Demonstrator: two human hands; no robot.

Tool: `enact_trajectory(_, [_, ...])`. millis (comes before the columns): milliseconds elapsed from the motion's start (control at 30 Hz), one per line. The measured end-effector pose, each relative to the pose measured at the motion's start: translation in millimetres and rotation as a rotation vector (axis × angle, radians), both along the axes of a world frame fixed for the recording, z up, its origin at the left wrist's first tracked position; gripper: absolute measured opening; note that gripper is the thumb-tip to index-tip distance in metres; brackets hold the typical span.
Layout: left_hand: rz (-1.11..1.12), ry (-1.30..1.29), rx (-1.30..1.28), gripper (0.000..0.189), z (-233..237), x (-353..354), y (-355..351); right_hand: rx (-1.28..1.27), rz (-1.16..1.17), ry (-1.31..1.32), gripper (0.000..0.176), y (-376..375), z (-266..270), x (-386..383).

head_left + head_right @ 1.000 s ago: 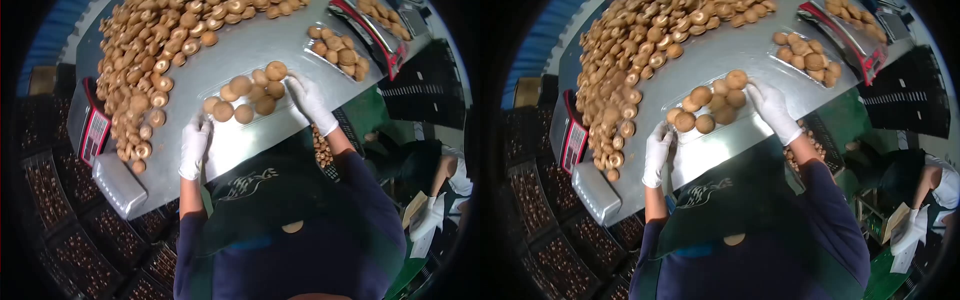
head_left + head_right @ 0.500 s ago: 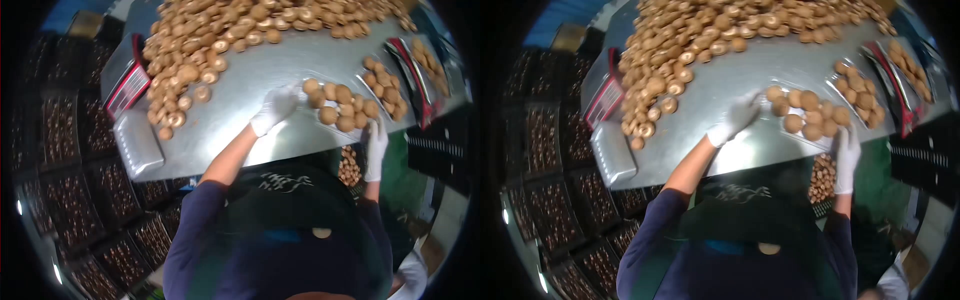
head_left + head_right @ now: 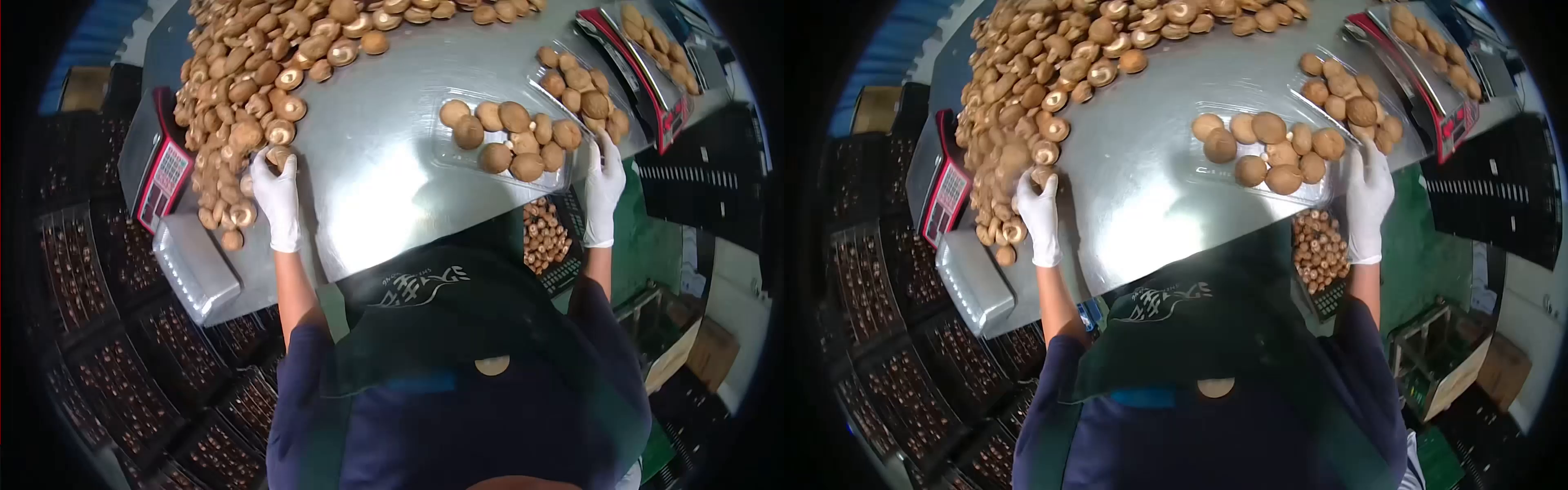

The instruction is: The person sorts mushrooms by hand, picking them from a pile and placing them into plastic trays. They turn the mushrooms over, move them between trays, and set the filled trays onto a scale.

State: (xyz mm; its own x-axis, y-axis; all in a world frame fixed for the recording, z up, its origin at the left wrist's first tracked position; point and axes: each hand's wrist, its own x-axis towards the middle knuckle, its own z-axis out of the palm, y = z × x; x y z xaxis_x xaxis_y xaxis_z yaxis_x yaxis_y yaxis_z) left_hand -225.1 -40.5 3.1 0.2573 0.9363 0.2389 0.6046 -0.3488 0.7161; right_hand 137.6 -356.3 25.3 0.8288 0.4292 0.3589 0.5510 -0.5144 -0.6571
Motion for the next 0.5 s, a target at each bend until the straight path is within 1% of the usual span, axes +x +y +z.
enact_trajectory(33, [-0.042,-0.46,-0.361,0.045,11.6,16.0,-10.7,-0.006,0.012,-0.064,0.029,-2.2,-5.4,1.9])
enact_trajectory(67, [-0.116,-0.65,-0.539,0.04,31.2,38.5,-29.8,0.014,0.003,-0.029,0.029,-2.6,-9.5,0.8])
enact_trajectory(100, [-0.213,-0.565,-0.637,0.038,46.0,58.8,-44.9,0.032,0.002,0.01,0.029,-5.1,-12.0,0.2])
enact_trajectory(133, [-0.368,-0.612,-0.712,0.037,36.7,73.4,-50.9,0.036,0.004,0.016,0.029,-4.7,-12.1,-2.8])
enact_trajectory(167, [-0.456,-0.703,-0.87,0.036,35.0,88.8,-61.5,0.029,-0.002,0.013,0.029,-5.4,-10.1,-6.1])
enact_trajectory(200, [-0.544,-0.757,-0.956,0.038,31.7,102.8,-67.1,0.022,-0.007,0.01,0.029,-6.7,-7.4,-8.1])
enact_trajectory(233, [-0.558,-0.817,-1.046,0.04,27.8,114.4,-71.6,0.044,-0.008,0.029,0.029,-7.9,-3.3,-10.9])
enact_trajectory(300, [-0.664,-0.846,-1.108,0.042,26.1,127.7,-73.8,-0.024,-0.015,0.023,0.029,-16.1,-1.2,-10.7])
enact_trajectory(433, [-0.624,-0.816,-1.102,0.041,25.5,136.2,-77.7,0.059,0.027,0.032,0.029,-22.0,-10.3,-10.8])
enact_trajectory(500, [-0.661,-0.933,-1.269,0.042,24.6,136.2,-78.3,0.066,0.056,0.06,0.03,-15.1,-9.2,-12.2])
